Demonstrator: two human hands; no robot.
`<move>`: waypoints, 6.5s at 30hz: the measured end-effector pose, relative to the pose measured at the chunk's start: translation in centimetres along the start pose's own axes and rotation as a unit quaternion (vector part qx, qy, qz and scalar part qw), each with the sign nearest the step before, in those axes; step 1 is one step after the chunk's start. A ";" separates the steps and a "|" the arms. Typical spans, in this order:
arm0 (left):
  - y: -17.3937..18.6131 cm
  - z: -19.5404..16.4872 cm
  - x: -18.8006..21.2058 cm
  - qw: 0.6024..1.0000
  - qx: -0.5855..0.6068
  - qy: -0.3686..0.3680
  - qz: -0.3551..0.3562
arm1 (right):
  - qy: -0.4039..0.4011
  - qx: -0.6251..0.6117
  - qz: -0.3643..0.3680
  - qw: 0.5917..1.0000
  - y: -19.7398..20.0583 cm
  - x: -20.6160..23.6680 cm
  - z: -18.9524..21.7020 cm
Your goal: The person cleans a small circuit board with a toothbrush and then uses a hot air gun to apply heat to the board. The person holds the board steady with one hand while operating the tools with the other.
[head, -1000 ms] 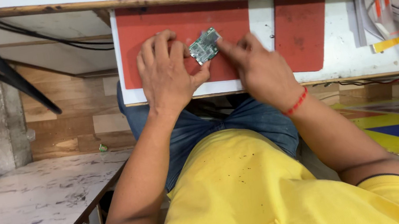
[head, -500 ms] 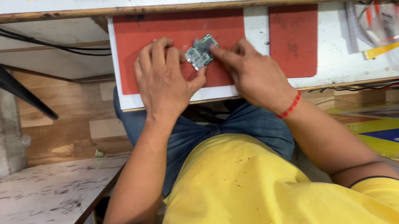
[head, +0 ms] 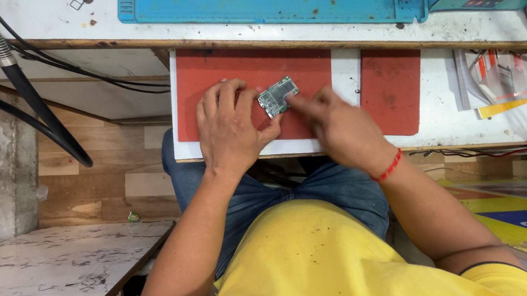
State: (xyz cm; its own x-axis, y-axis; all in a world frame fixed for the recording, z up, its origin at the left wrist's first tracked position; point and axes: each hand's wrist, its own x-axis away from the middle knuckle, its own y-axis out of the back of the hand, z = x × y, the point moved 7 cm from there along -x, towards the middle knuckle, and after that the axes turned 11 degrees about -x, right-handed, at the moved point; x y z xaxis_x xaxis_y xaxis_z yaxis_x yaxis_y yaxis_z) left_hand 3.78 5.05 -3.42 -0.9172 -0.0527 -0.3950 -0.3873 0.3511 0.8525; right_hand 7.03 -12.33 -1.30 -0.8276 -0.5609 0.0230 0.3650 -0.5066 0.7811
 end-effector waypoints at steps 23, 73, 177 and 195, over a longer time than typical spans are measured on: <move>0.1 -0.1 -0.2 1.000 -0.005 -0.001 0.004 | 0.025 -0.036 0.004 0.999 -0.3 -0.1 0.4; 0.3 -0.1 0.3 1.000 -0.016 -0.004 -0.013 | 0.017 -0.010 0.033 0.999 -0.2 0.4 2.2; 0.1 -1.2 0.8 1.000 -0.010 -0.016 0.022 | 0.013 0.030 -0.018 0.999 0.9 1.6 0.3; -0.2 -0.7 1.6 0.999 0.012 -0.032 -0.025 | 0.002 0.014 0.013 1.000 -0.7 1.5 -0.1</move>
State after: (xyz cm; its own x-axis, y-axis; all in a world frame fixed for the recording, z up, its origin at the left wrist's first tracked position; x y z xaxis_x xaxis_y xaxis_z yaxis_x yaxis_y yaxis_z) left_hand 2.37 4.21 -3.99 -0.8885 -0.0117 -0.4586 -0.4296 0.3724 0.8227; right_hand 5.53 -12.89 -1.83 -0.8165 -0.5759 0.0417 0.3749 -0.4738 0.7969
